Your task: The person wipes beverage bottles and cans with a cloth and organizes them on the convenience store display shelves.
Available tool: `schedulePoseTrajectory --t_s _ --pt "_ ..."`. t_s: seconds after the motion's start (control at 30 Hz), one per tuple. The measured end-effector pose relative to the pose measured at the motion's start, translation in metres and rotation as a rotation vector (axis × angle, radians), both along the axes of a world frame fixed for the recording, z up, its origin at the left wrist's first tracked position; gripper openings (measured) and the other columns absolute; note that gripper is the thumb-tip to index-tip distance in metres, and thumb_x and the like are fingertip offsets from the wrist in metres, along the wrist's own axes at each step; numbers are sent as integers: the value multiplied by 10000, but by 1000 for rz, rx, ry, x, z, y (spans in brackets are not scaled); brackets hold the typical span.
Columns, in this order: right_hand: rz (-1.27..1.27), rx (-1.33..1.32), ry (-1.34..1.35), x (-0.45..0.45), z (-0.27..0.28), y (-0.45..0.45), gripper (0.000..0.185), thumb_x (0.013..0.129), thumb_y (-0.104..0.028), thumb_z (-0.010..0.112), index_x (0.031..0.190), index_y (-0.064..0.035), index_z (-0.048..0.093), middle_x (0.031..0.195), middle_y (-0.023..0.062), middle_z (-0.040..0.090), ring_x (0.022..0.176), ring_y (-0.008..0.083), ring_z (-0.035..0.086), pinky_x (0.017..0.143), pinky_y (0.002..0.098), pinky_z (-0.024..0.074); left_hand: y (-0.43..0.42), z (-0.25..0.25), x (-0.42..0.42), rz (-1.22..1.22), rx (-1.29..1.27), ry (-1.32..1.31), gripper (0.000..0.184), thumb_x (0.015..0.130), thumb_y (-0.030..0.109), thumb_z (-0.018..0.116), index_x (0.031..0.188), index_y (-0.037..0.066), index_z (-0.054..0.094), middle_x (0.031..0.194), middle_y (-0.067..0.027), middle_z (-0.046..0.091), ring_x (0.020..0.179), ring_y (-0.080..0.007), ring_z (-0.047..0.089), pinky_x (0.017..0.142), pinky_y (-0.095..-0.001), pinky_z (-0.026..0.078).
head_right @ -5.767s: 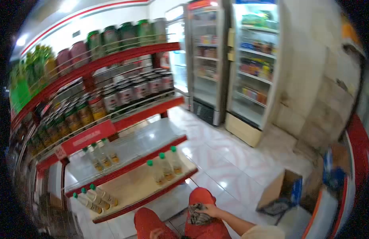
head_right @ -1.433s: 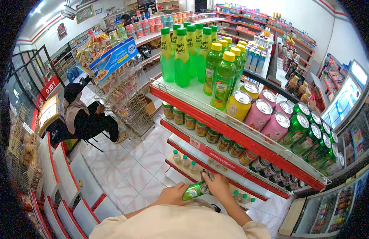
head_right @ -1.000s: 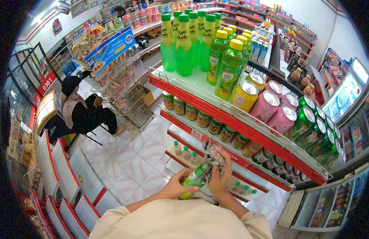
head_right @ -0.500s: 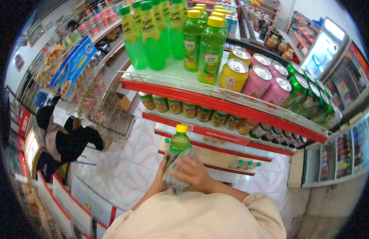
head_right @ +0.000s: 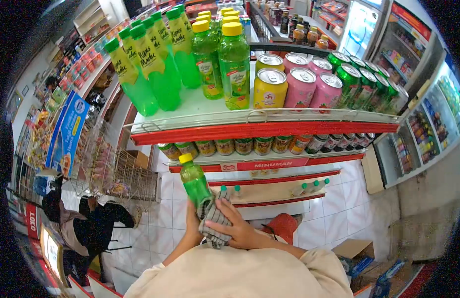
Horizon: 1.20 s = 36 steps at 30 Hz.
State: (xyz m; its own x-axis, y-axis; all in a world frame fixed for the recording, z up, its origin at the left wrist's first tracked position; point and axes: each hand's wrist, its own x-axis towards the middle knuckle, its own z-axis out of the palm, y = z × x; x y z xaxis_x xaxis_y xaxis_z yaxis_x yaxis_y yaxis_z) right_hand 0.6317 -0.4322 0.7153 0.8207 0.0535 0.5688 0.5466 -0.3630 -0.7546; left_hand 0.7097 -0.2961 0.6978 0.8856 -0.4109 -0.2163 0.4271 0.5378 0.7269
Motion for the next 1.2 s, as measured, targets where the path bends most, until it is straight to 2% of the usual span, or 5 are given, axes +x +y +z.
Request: schedulePoseTrajectory --t_s 0.2,0.33,0.53,0.67,1.2 --pt "8 589 471 -5 -69 4 622 815 -158 652 1350 -98 341 1322 144 416 1234 249 386 1055 387 262 -4 16 -10 83 776 -1193 794 557 278 780 1242 59 443 1016 -95 517 896 -253 488 862 -396 366" --pt "48 309 482 -17 -89 3 706 850 -240 630 1390 -58 213 1255 87 491 1152 186 466 1027 343 310 -4 25 -2 34 750 -1566 718 500 382 804 1075 81 499 911 -78 544 856 -242 496 782 -403 262" --pt "-103 1155 975 -17 -9 20 620 871 -252 605 1363 -35 295 1237 82 504 1124 160 473 985 328 346 -32 114 79 518 282 -1874 643 613 304 778 1104 26 467 923 -110 546 859 -285 542 720 -399 409" --pt "-185 1041 757 -28 24 18 395 877 -274 592 1168 -16 526 1070 62 596 948 156 548 829 323 441 -67 200 98 457 46 -1146 688 706 64 704 1250 57 282 1073 -162 481 958 -265 527 778 -389 457" --pt "-508 1101 768 -51 -29 -1 467 867 -399 583 1027 39 580 917 75 629 796 129 579 726 276 468 -102 206 164 524 522 -1244 828 817 187 655 1400 38 86 1367 -236 286 1227 -288 354 1037 -354 247"
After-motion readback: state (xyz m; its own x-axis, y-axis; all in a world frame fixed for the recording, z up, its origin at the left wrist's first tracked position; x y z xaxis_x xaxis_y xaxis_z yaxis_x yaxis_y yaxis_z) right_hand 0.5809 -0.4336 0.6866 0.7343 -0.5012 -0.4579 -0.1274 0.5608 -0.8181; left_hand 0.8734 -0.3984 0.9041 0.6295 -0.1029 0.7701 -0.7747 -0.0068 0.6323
